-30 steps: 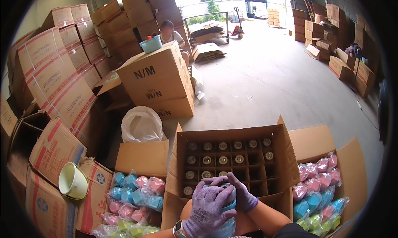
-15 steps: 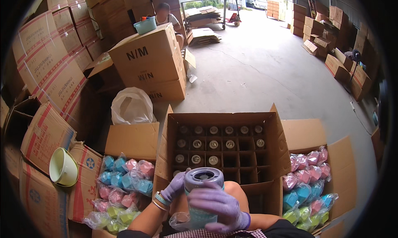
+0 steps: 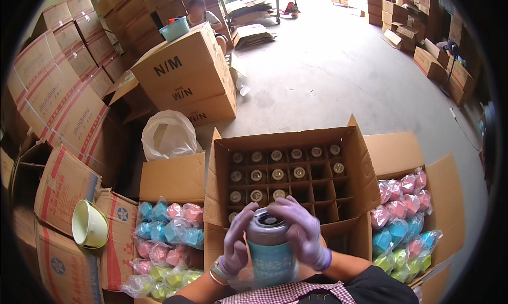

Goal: The person sits on the floor and assembles small plastic containers by inserting round inserts into the bodies and screwing on lids. They handle pink and blue containers one at a time, repeatedly opening and closing them to check fit.

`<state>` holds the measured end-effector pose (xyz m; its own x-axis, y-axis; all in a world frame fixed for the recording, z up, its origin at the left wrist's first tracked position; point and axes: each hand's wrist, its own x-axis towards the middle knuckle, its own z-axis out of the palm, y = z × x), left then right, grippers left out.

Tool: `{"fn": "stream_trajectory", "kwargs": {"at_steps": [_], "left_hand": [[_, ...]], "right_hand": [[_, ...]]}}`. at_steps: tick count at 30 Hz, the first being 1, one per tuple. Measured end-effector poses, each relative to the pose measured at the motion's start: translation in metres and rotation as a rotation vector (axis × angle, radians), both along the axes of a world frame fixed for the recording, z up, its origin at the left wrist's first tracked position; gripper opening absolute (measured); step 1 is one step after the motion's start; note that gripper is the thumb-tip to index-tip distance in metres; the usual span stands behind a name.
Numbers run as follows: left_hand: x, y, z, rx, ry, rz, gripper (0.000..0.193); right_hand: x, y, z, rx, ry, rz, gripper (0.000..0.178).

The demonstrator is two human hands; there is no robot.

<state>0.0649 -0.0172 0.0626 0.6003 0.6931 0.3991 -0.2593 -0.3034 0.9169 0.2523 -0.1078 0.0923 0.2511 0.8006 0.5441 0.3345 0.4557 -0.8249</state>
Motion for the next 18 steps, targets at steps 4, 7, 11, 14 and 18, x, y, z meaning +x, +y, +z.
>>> {"fn": "stream_trajectory", "kwargs": {"at_steps": [4, 7, 11, 14, 18], "left_hand": [[-0.018, 0.053, -0.087, -0.558, 0.174, -0.008, 0.079], [0.001, 0.0, 0.022, 0.267, 0.05, 0.221, 0.079], [0.004, 0.019, -0.009, -0.229, -0.012, -0.103, 0.071], [0.004, 0.042, -0.008, -0.452, 0.099, -0.247, 0.065], [0.012, -0.001, 0.053, 0.199, 0.058, 0.114, 0.037]], "right_hand": [[-0.007, -0.021, 0.029, 0.319, -0.098, 0.323, 0.046], [0.016, 0.013, -0.001, -0.063, 0.339, -0.072, 0.05], [-0.027, -0.008, 0.039, 0.06, -0.349, 0.007, 0.047], [-0.011, 0.002, 0.035, 0.127, -0.099, 0.09, 0.041], [0.043, 0.031, -0.031, -0.043, 0.429, 0.365, 0.027]]}}
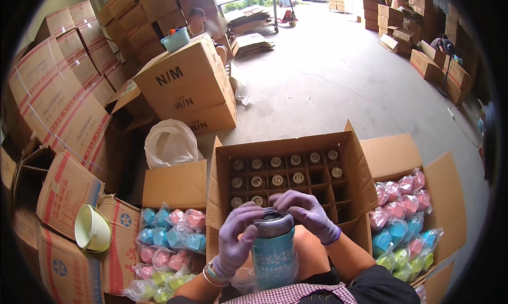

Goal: The person sits on the floor and assembles small plastic containers by inserting round inserts into the bodies and screwing on lids. They handle pink and blue containers one at a time, repeatedly opening and closing them to check fit.

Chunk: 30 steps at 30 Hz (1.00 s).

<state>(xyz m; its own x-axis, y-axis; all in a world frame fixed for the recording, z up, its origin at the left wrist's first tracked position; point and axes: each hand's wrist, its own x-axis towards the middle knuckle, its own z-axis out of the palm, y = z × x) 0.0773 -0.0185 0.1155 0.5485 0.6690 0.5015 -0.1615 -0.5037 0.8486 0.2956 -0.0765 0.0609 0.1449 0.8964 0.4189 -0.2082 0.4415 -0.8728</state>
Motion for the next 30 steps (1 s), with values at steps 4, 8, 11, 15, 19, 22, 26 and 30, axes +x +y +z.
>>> {"fn": "stream_trajectory", "kwargs": {"at_steps": [4, 8, 11, 15, 19, 22, 26, 30], "left_hand": [[0.003, 0.031, -0.054, -0.466, -0.058, -0.289, 0.036], [0.014, 0.056, -0.08, -0.935, -0.301, -0.659, 0.042], [-0.004, 0.046, -0.067, -0.921, -0.07, -0.585, 0.066], [-0.015, 0.009, -0.084, -0.494, 0.391, -0.691, 0.071], [-0.029, -0.039, -0.074, -0.765, 0.362, -0.735, 0.071], [-0.055, -0.064, -0.072, -0.963, 0.25, -0.634, 0.071], [-0.057, -0.11, -0.059, -0.837, 0.276, -0.208, 0.073], [-0.053, -0.104, -0.063, -0.765, 0.32, -0.457, 0.082]], "right_hand": [[-0.041, -0.024, 0.019, -0.085, -0.235, -0.217, 0.02], [-0.074, -0.021, 0.064, 0.151, -0.875, -0.501, 0.035], [-0.041, -0.04, 0.092, 0.281, -0.833, -0.051, 0.036], [-0.044, -0.065, 0.146, 0.654, -0.917, 0.355, 0.045], [-0.09, -0.085, 0.174, 0.559, -0.976, 0.611, 0.061], [-0.097, -0.087, 0.177, 0.333, -1.244, 0.797, 0.061], [-0.014, -0.064, 0.104, -0.515, -0.908, 0.276, 0.055], [-0.008, -0.085, 0.1, -0.262, -1.503, 0.216, 0.068]]}}
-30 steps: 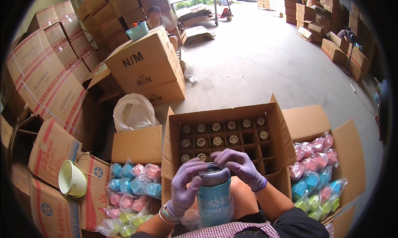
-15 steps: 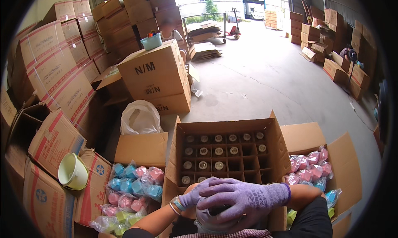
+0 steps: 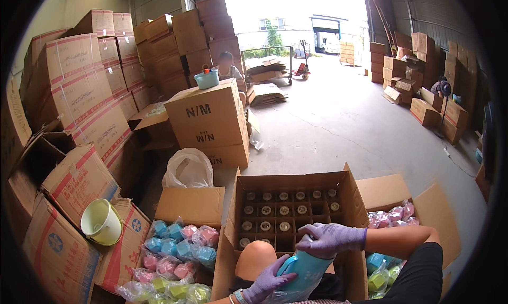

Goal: The person sits on the floor and assembles small plastic containers by inserting round inserts into the bodies and screwing on lids. They handle pink and blue containers one at a time, repeatedly opening and closing them to check fit.

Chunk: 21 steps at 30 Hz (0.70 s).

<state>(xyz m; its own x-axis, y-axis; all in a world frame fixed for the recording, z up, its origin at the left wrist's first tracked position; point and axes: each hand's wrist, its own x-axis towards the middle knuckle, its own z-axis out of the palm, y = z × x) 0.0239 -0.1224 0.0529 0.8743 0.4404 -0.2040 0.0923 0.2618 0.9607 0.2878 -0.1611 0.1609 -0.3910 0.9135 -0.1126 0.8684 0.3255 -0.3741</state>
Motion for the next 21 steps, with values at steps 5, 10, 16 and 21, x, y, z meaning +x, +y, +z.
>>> {"fn": "stream_trajectory", "kwargs": {"at_steps": [5, 10, 16, 21], "left_hand": [[-0.05, 0.037, -0.022, -0.016, -0.153, -0.265, 0.083], [0.007, -0.04, 0.008, 0.524, 0.095, 0.099, 0.096], [-0.042, 0.033, 0.008, -0.199, -0.133, -0.367, 0.096], [-0.02, -0.001, -0.005, -0.347, -0.129, 0.01, 0.078]], "right_hand": [[-0.07, -0.014, 0.074, 0.235, 0.281, 0.665, 0.066], [0.011, 0.005, -0.026, -0.451, 0.522, -0.393, 0.054], [-0.078, -0.022, 0.055, 0.228, 0.479, 0.553, 0.067], [-0.018, -0.012, 0.013, 0.039, 0.507, 0.094, 0.037]]}}
